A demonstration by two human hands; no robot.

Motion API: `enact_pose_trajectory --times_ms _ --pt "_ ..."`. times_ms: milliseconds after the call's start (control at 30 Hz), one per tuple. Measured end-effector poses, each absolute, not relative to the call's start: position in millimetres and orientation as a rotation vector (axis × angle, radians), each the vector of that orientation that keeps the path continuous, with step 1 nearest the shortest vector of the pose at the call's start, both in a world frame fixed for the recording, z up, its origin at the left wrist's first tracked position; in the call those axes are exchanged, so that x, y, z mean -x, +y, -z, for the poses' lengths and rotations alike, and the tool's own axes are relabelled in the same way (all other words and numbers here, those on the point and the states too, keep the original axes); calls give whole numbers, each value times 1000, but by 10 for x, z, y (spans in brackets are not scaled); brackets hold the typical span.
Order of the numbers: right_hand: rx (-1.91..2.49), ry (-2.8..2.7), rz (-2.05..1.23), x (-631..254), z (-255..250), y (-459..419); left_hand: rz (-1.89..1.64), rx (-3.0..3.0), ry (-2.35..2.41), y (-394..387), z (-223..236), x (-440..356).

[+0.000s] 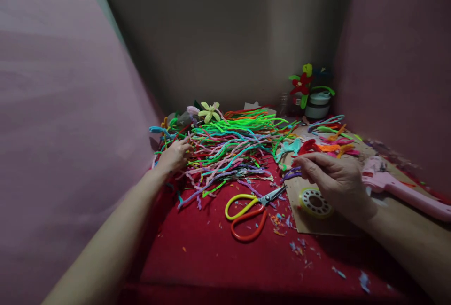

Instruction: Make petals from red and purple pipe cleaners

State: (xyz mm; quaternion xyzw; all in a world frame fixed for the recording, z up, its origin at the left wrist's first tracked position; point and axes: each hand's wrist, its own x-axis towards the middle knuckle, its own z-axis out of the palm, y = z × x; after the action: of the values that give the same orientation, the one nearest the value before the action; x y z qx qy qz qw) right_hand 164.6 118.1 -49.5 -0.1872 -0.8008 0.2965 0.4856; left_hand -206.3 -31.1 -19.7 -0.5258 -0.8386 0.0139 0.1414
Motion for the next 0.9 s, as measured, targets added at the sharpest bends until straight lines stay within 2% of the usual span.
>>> enact_pose_trajectory --times_ms 233,400,900 --pt "523 -1952 -789 -1648 530 1221 28 1251 -2460 -372 292 1987" --pt "532 -1951 -831 -1643 514 1216 254 993 -2460 -468 221 1991" --pt "552 -1945 -897 -1626 535 1217 922 854 -2433 -646 165 2084"
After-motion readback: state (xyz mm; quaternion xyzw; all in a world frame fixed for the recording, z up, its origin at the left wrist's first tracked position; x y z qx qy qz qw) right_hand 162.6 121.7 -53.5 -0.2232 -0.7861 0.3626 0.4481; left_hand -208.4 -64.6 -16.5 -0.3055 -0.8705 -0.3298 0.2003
